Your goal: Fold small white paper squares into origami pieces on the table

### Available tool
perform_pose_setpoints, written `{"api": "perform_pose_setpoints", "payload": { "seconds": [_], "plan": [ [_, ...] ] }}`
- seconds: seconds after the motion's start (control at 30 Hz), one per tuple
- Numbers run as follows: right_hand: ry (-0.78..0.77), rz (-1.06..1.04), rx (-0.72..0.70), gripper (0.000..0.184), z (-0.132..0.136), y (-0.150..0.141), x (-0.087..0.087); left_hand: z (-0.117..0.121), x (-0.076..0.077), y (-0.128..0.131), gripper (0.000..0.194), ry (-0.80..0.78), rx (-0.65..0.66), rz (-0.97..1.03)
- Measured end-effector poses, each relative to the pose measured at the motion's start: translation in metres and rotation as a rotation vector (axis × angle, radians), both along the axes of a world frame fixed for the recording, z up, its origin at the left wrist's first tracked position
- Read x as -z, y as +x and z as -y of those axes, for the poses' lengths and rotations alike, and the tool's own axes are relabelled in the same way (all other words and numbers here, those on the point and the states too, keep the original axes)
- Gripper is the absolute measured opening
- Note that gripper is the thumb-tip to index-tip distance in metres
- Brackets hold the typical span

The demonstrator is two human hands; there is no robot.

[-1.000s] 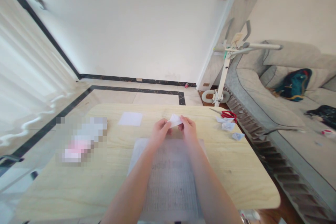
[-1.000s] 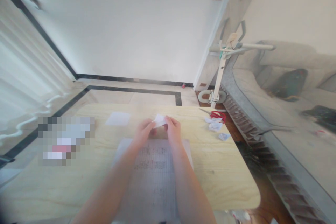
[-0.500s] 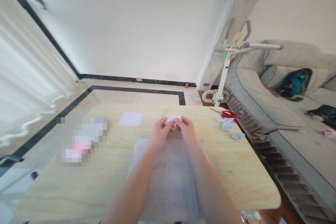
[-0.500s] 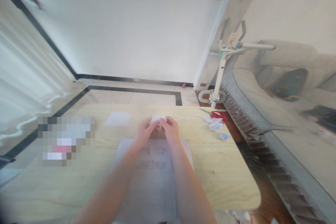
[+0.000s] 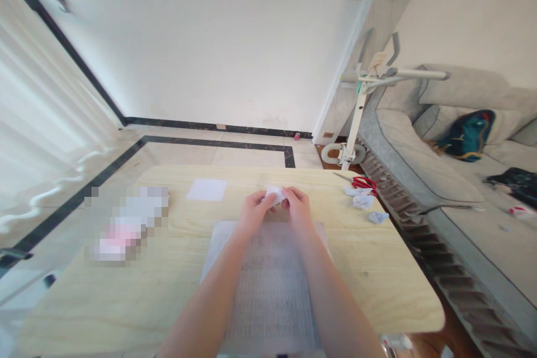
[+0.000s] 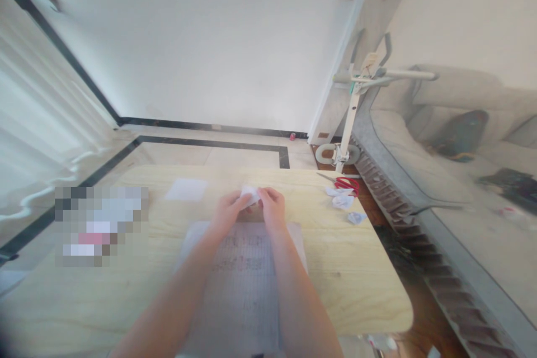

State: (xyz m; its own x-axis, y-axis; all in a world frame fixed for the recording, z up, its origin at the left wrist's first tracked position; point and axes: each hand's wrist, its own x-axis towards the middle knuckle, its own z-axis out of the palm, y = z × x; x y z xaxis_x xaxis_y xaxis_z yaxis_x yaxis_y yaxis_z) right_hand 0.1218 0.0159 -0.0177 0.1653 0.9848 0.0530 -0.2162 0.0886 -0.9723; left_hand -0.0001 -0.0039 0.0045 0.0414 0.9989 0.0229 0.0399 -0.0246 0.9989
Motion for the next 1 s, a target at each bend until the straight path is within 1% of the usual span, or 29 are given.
{"api": "perform_pose_setpoints", "payload": {
  "seconds": [0.07,0.17,0.23,0.37,0.53,0.7,1.0],
  "plan": [
    [-0.015,-0.029,0.058,0.026,-0.0017,0.0015,0.0014,0.0001,-0.0004,0.0005,0.031,-0.027,0.011,0.016],
    [-0.036,-0.051,0.108,0.026,-0.0036,0.0029,0.002,-0.0002,0.0007,0.0001,0.029,-0.047,-0.017,0.039],
    [-0.042,-0.062,0.088,0.028,-0.0038,0.0026,0.0016,-0.0006,0.0024,-0.0008,0.029,-0.031,-0.044,0.035],
    [-0.053,-0.046,-0.017,0.031,-0.0033,0.0009,0.0025,-0.0019,0.0054,-0.0025,0.028,0.007,-0.101,0.019],
    [-0.08,0.033,-0.065,0.036,-0.0032,0.0006,0.0069,-0.0037,0.0033,-0.0029,0.024,-0.009,-0.204,0.133],
    [-0.072,0.019,-0.071,0.033,-0.0024,0.001,0.0062,-0.0025,0.0005,-0.0012,0.026,-0.016,-0.144,0.132],
    [-0.071,0.058,-0.113,0.03,0.0004,0.0,0.0016,-0.0052,0.0071,-0.003,0.03,-0.04,-0.174,0.176]
  ]
}}
